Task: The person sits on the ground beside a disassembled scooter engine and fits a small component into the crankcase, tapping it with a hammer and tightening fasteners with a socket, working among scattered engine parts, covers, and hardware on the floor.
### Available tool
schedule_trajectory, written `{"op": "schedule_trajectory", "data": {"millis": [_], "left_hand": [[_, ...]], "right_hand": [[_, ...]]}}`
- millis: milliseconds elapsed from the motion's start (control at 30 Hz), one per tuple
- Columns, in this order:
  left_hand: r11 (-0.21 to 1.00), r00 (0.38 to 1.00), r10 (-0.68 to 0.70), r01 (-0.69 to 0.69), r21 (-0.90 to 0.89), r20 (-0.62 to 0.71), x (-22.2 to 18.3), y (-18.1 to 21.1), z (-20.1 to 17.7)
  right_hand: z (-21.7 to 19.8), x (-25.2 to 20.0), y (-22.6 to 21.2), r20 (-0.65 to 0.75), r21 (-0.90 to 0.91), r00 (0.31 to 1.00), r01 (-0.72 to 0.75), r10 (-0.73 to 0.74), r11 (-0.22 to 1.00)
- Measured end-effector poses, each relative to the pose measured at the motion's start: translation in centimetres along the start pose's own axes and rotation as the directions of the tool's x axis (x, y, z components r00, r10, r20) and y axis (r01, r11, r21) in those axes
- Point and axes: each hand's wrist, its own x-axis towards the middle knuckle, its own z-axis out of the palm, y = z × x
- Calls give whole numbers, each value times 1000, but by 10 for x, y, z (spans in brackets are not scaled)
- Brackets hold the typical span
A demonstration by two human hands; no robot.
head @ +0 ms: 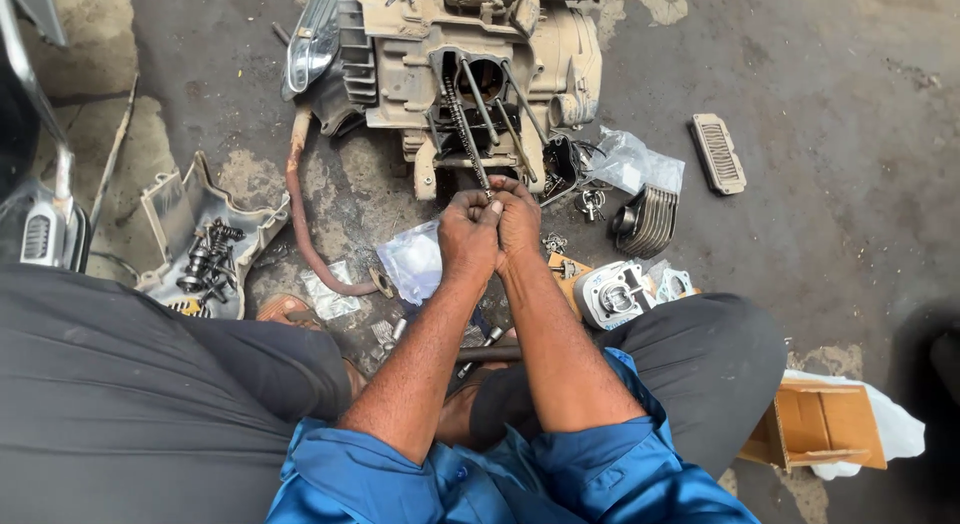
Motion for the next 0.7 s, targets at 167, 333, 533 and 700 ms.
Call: {"op": "schedule_trajectory", "data": {"millis": [167, 333, 533, 700], "left_hand": [[961, 985, 159, -169, 218, 62, -13, 10, -12], [778, 955, 271, -290, 557, 118, -32, 40, -29], [941, 990, 138, -135, 311, 11, -33, 3, -40], [994, 993, 6, 7, 109, -118, -1, 18, -40]], "right_hand": [[8, -16, -14, 67, 66, 992, -109, 104, 992], [1, -12, -15, 274, -210, 962, 55, 4, 976], [21, -36, -36, 171, -418, 980, -21, 101, 908], [20, -43, -47, 170, -430, 975, -58, 144, 901]]}}
